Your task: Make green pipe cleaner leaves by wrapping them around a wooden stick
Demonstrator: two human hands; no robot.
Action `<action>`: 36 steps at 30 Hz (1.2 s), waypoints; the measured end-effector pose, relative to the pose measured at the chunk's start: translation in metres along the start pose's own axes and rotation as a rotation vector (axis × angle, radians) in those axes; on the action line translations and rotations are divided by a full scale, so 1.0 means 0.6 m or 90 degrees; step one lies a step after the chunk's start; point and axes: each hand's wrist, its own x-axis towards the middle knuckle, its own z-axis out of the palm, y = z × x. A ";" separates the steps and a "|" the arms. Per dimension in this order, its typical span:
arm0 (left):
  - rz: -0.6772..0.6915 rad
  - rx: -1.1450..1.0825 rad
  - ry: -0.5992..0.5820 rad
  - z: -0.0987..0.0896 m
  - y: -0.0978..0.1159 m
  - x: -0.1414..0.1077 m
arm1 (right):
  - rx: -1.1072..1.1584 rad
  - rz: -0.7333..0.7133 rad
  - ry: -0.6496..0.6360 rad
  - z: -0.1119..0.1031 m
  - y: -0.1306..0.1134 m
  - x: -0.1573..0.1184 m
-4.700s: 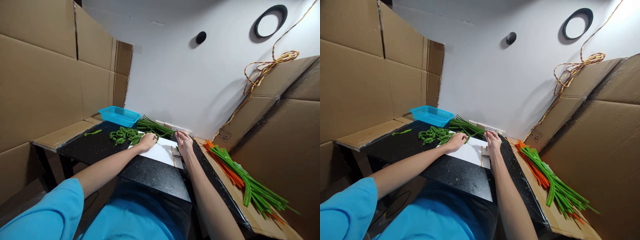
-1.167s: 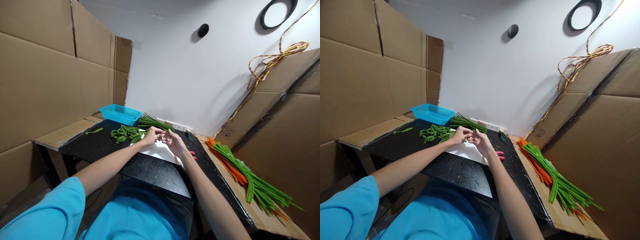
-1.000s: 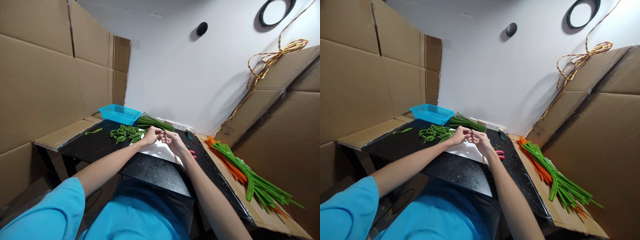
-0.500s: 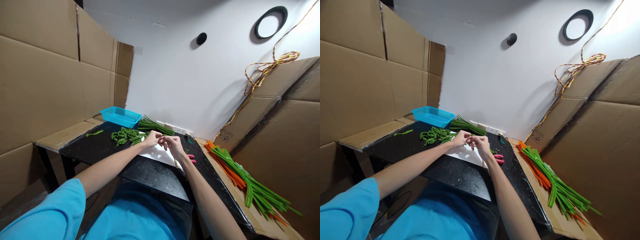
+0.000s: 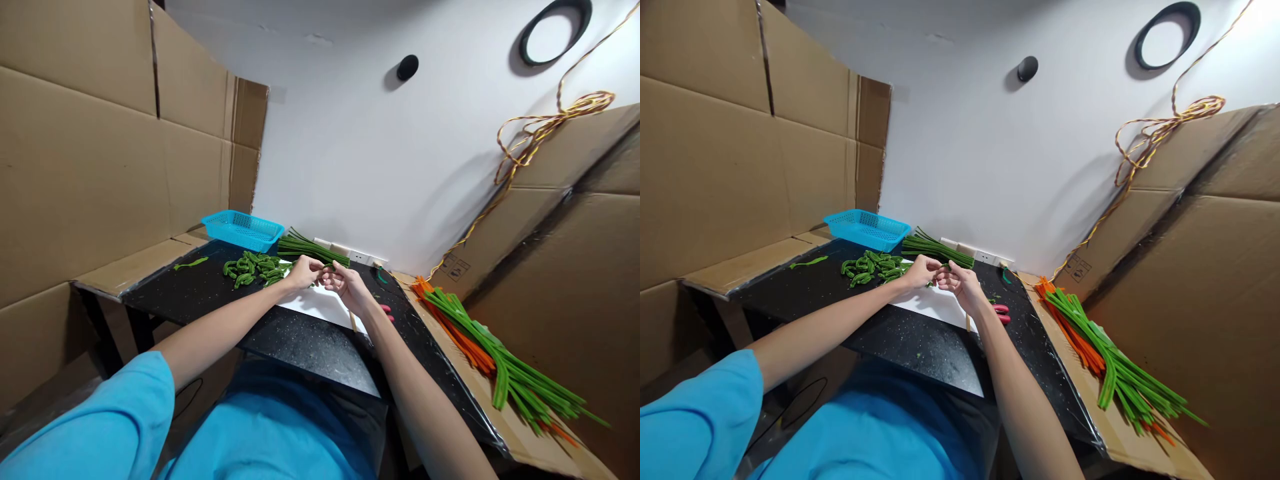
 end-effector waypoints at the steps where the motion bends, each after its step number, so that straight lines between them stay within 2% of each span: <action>1: 0.002 0.006 -0.002 -0.001 0.001 -0.001 | -0.006 -0.002 -0.007 -0.001 0.001 0.001; 5: -0.012 0.010 -0.007 -0.004 0.006 -0.001 | -0.042 -0.072 -0.022 0.003 0.004 -0.001; 8: -0.032 0.009 -0.040 -0.007 0.010 0.004 | -0.067 -0.125 -0.014 0.009 0.003 -0.006; 12: -0.032 0.024 -0.093 -0.011 0.016 0.009 | -0.089 -0.144 -0.007 0.011 -0.001 -0.007; 14: -0.011 0.046 -0.082 -0.013 0.020 0.008 | -0.077 -0.130 0.004 0.010 -0.003 -0.004; 16: 0.037 0.110 -0.045 -0.017 0.026 0.004 | -0.063 -0.104 0.010 0.008 -0.005 -0.001; 20: 0.143 0.384 0.035 -0.027 0.041 -0.007 | -0.074 -0.061 0.004 0.004 -0.006 -0.002; 22: 0.156 0.488 0.059 -0.029 0.048 -0.012 | -0.105 -0.080 -0.017 0.003 -0.005 -0.005; 24: 0.163 0.526 0.065 -0.027 0.051 -0.014 | -0.132 -0.118 -0.039 0.004 -0.003 -0.007; 28: 0.187 0.475 0.077 -0.016 0.047 -0.013 | -0.138 -0.152 -0.045 0.009 -0.005 -0.008; 32: 0.183 0.346 0.135 -0.012 0.042 -0.006 | -0.160 -0.162 -0.047 0.002 -0.011 -0.004; 34: 0.157 0.258 0.135 -0.016 0.043 0.001 | -0.206 -0.174 -0.037 -0.007 -0.013 -0.001; 36: 0.095 0.175 0.119 -0.021 0.045 0.007 | -0.273 -0.194 -0.011 -0.016 -0.011 0.001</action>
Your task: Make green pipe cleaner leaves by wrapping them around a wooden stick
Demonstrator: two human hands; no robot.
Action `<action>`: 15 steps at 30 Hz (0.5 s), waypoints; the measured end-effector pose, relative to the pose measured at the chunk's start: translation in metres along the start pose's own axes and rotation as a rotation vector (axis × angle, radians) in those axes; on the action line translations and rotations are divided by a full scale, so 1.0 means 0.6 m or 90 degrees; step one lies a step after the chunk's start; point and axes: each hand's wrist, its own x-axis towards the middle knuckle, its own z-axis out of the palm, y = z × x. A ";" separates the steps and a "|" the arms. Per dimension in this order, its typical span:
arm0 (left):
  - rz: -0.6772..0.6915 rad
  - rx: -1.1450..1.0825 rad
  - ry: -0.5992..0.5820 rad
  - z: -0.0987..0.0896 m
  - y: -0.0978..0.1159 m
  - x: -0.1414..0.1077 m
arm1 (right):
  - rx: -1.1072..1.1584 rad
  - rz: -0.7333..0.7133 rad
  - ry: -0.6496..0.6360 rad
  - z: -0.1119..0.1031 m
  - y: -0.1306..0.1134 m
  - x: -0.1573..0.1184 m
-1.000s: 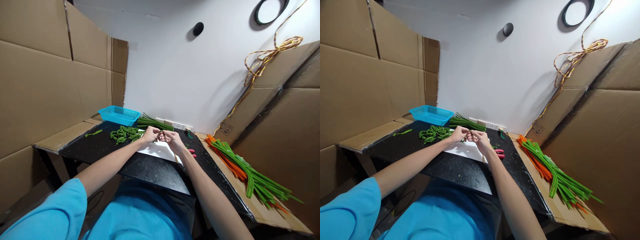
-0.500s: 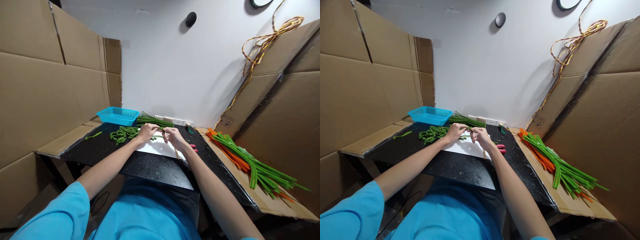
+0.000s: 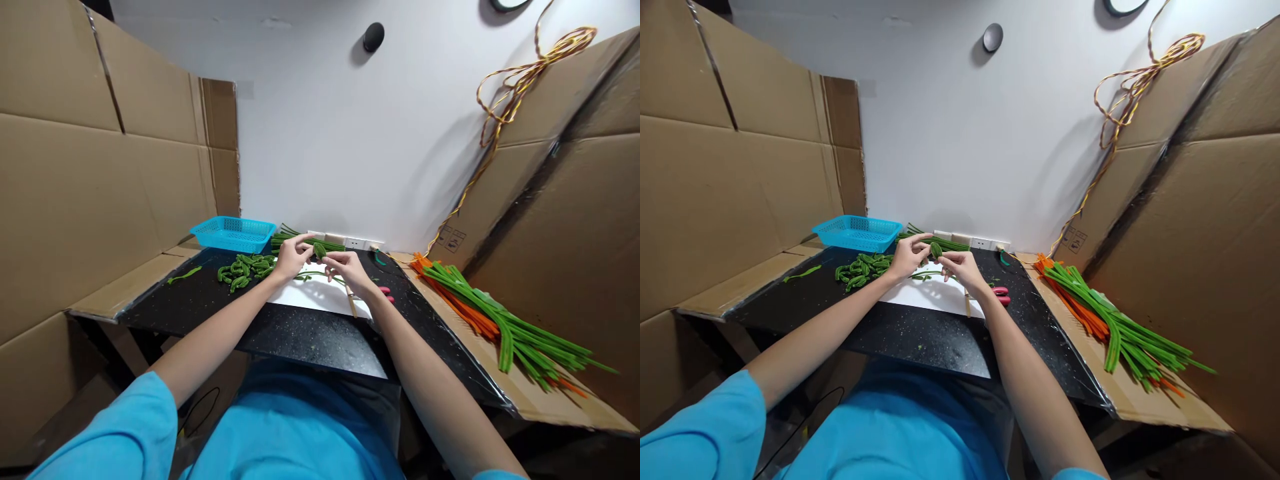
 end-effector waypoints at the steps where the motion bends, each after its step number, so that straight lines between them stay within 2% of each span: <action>1: -0.046 -0.035 -0.012 -0.002 0.000 0.003 | -0.033 -0.006 0.015 -0.003 0.004 0.000; 3: -0.138 -0.094 -0.036 -0.003 -0.002 0.008 | -0.077 -0.015 0.044 -0.006 0.011 0.000; 5: -0.189 -0.140 -0.058 -0.001 -0.005 0.008 | -0.099 -0.020 0.053 -0.006 0.017 0.001; 11: -0.162 -0.188 -0.034 0.010 -0.010 -0.001 | -0.129 -0.020 0.054 -0.005 0.029 0.008; 15: -0.143 -0.198 -0.046 0.007 -0.010 -0.003 | -0.123 -0.023 0.051 -0.009 0.032 0.009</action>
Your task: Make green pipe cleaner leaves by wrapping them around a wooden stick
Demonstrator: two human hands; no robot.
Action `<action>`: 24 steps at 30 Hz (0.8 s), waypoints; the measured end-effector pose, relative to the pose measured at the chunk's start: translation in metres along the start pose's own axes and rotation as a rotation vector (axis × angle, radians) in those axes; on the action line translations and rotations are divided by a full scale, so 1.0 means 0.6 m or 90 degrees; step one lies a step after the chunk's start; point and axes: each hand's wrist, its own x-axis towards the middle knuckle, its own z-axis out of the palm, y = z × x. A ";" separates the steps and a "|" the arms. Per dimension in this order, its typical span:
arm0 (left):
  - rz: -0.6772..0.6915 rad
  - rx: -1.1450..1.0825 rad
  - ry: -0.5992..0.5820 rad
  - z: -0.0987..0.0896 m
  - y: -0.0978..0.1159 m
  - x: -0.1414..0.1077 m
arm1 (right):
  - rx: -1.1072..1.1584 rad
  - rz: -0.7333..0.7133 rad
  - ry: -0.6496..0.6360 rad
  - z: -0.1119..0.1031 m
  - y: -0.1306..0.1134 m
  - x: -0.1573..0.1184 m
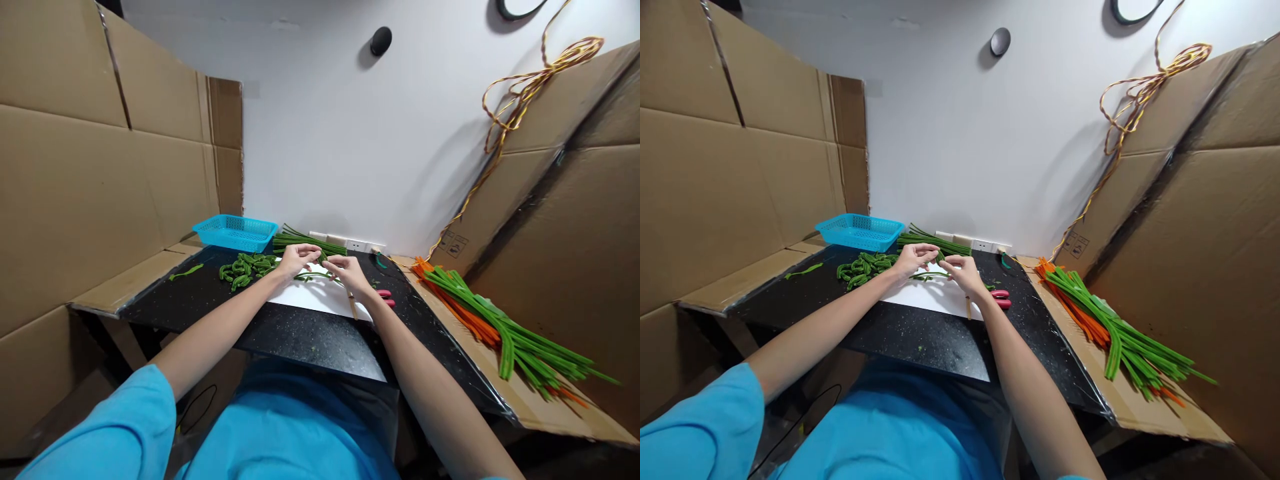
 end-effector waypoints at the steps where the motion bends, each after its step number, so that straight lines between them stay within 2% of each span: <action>1: 0.002 -0.003 -0.002 -0.001 0.000 0.000 | 0.008 0.007 0.012 -0.001 0.000 0.000; 8: -0.001 -0.029 0.001 -0.002 0.000 0.000 | 0.081 0.052 0.044 -0.003 -0.005 0.001; 13: -0.036 -0.048 0.018 0.001 0.003 -0.003 | 0.029 0.022 0.029 0.000 -0.010 -0.004; 19: -0.037 -0.041 -0.078 -0.002 0.006 -0.008 | 0.049 0.053 0.032 0.001 -0.012 -0.005; 24: -0.059 -0.074 -0.102 -0.007 0.004 -0.007 | 0.111 0.086 0.085 0.001 -0.012 -0.002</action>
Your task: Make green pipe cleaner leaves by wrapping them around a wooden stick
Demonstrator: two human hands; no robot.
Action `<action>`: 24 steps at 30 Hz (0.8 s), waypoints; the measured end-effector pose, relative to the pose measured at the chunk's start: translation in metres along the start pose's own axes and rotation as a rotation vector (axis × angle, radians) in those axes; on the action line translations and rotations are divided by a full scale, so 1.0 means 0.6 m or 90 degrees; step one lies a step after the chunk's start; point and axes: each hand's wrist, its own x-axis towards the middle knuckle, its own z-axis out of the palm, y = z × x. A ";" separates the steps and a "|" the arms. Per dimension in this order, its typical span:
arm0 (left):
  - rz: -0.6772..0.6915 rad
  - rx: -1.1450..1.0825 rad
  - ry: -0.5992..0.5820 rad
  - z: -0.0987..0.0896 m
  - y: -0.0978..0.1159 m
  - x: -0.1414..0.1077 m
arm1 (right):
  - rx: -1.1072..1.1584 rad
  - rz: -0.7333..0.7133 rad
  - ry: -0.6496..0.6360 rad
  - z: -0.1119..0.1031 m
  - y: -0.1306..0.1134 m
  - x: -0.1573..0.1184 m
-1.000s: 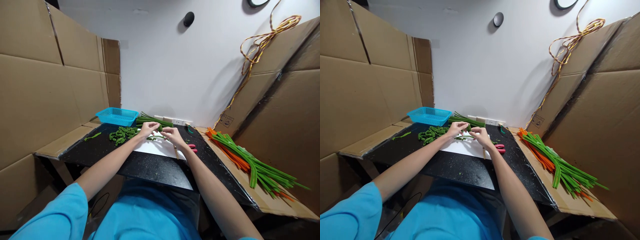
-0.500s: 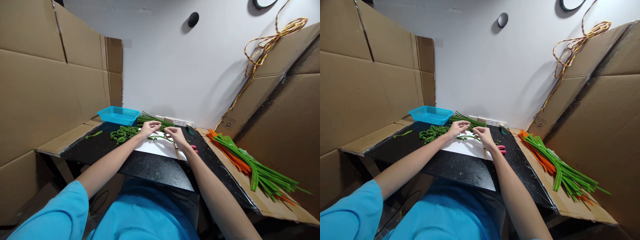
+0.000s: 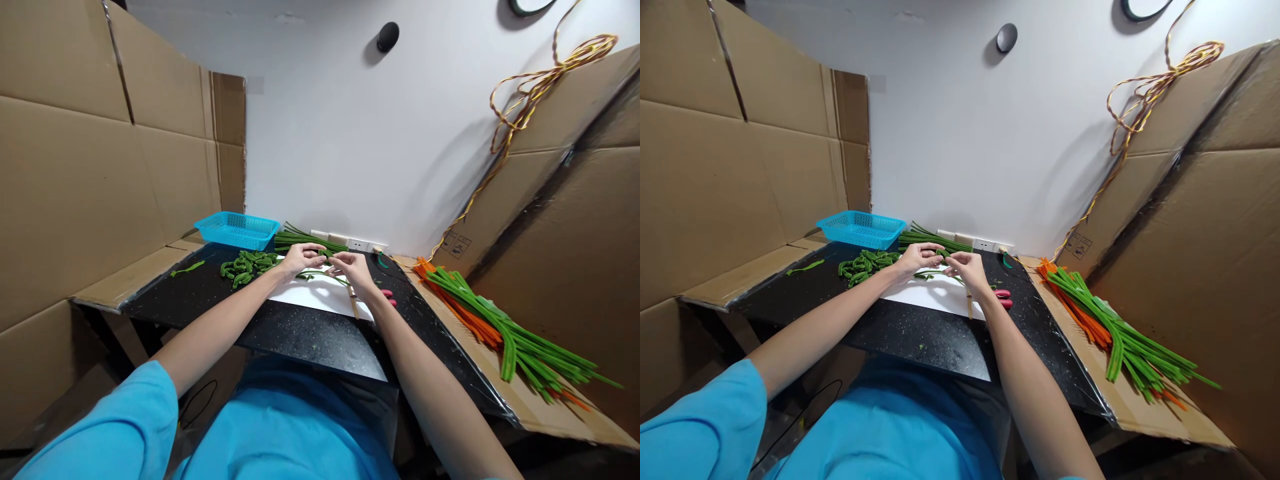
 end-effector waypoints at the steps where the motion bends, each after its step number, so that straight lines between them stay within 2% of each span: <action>1: -0.006 -0.009 -0.004 -0.001 0.000 0.000 | 0.009 0.004 0.006 0.000 0.000 0.000; 7: -0.024 -0.019 0.037 -0.001 -0.002 0.000 | 0.005 0.032 -0.067 -0.001 -0.007 -0.002; 13: -0.028 -0.064 0.067 0.001 -0.004 0.003 | -0.012 -0.002 -0.044 -0.001 -0.009 -0.004; 16: -0.031 -0.078 0.083 0.002 -0.007 0.005 | -0.146 -0.078 -0.042 -0.002 0.001 -0.007; 20: -0.034 -0.069 0.076 0.001 -0.007 0.001 | -0.441 -0.195 -0.022 0.000 0.013 -0.011; 22: -0.035 -0.060 0.070 0.001 -0.006 -0.001 | -0.510 -0.216 -0.029 0.002 0.013 -0.013; 24: -0.034 -0.051 0.067 0.003 -0.005 -0.002 | -0.520 -0.217 -0.034 0.004 0.012 -0.013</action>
